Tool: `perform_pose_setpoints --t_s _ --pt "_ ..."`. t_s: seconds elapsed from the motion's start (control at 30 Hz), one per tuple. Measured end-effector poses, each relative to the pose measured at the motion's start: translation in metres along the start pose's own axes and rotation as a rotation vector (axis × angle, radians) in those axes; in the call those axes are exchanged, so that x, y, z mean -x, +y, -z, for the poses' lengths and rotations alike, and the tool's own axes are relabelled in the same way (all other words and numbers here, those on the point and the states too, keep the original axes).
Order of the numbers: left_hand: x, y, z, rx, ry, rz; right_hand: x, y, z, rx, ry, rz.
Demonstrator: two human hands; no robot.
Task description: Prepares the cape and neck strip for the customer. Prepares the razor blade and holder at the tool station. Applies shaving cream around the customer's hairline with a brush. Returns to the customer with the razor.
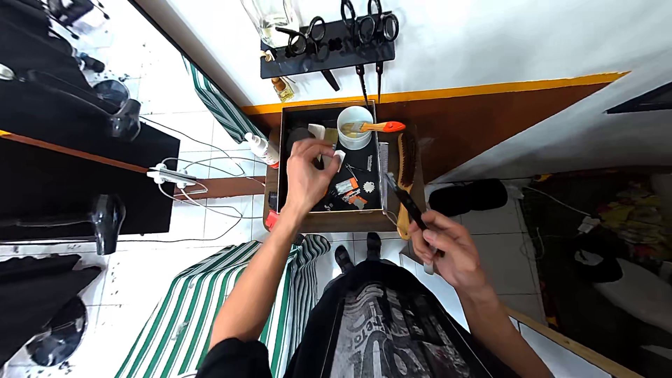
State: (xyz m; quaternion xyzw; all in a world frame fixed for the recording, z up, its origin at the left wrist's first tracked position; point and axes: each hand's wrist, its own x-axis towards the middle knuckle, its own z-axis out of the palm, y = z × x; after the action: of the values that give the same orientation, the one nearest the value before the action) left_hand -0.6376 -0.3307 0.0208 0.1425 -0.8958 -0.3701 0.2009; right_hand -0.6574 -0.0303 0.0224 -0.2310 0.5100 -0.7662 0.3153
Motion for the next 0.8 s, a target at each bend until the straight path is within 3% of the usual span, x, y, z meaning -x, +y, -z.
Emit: perform_pose_setpoints --t_s 0.13,0.27,0.4,0.63,0.8 --pt "0.029 0.044 0.015 0.482 -0.02 0.179 -0.025 -0.008 -0.027 0.346 0.185 0.132" --pt "0.054 0.072 0.019 0.65 0.019 0.149 -0.047 -0.017 -0.055 0.509 0.256 0.27" --pt "0.076 0.089 0.022 0.684 0.092 0.096 -0.053 -0.022 -0.075 0.52 0.266 0.308" --pt "0.1 0.092 0.032 0.687 0.209 -0.009 -0.048 -0.021 -0.081 0.204 0.202 0.211" --pt "0.104 0.089 0.029 0.45 0.347 -0.098 -0.04 -0.016 -0.092 0.428 0.247 0.395"
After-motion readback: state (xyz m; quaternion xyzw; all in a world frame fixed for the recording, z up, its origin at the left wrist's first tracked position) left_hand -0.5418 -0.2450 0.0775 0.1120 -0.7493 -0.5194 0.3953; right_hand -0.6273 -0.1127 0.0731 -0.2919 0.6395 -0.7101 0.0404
